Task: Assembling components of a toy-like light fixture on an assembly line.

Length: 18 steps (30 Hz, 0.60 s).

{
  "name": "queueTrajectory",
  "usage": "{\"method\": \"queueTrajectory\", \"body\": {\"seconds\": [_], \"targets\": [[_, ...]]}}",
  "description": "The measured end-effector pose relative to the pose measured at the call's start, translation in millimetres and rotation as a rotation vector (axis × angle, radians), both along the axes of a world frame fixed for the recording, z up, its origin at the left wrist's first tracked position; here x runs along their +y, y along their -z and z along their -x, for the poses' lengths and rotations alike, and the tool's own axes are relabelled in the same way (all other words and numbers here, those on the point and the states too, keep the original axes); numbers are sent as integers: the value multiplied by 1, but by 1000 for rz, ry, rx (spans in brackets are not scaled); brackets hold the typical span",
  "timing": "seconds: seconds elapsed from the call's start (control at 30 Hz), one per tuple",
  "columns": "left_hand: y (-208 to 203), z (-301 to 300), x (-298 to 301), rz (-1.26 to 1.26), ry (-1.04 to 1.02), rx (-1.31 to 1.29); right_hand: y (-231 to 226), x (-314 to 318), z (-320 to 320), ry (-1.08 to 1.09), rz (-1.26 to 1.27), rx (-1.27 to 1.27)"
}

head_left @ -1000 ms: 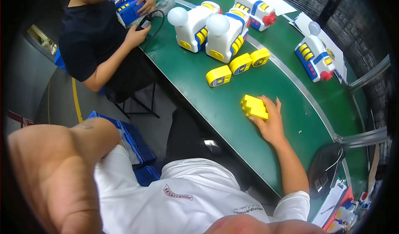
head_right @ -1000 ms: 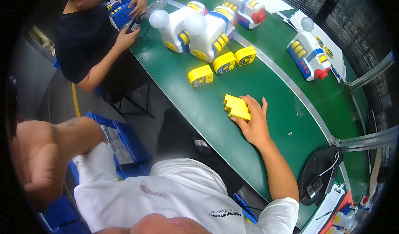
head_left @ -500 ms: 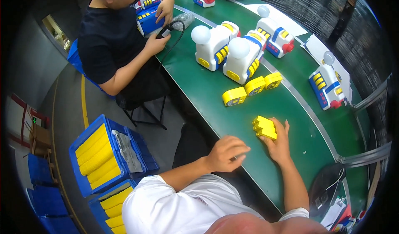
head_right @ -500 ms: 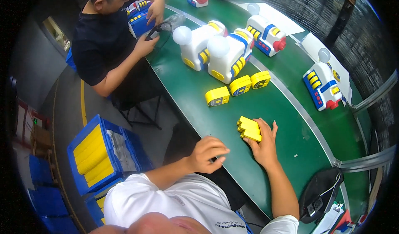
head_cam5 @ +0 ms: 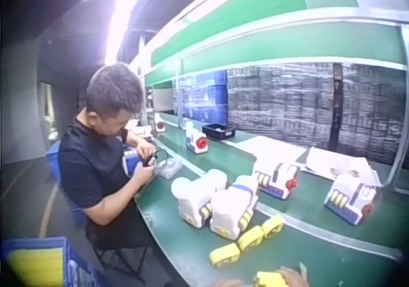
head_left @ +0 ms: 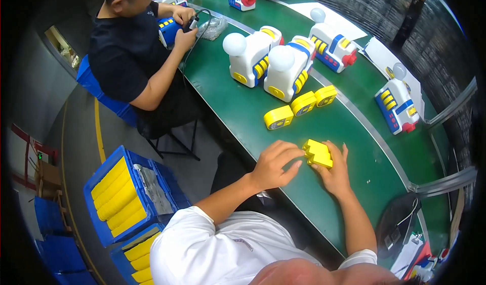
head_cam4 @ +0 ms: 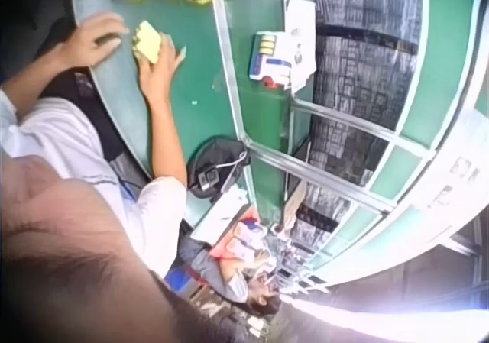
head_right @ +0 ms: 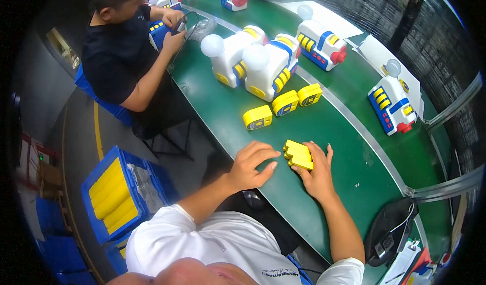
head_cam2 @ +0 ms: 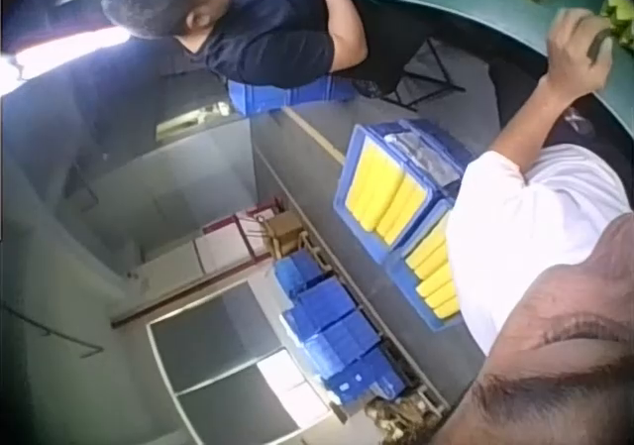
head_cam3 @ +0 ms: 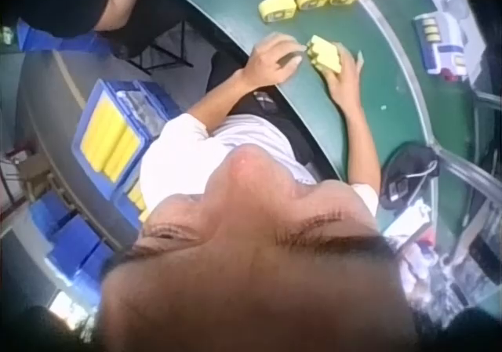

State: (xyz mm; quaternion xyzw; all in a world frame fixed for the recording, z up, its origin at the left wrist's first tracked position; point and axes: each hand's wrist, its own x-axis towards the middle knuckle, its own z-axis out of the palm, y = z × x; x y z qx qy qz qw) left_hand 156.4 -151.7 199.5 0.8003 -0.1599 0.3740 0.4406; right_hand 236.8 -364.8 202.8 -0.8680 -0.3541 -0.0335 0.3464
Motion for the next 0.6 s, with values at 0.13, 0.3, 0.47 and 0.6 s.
{"method": "queueTrajectory", "body": {"seconds": [0.13, 0.3, 0.47, 0.6], "targets": [[-1, -7, -2, -3, 1, -8, -1, 0, 0, 1, 7, 8], [5, -5, -1, 13, 10, 27, 0, -1, 0, -8, 18, 8], [4, -2, -1, 17, 14, 63, 0, -1, 1, -1, 10, 4], [6, -4, 0, 18, 13, 61, -2, 1, 0, -2, 10, 1]]}}
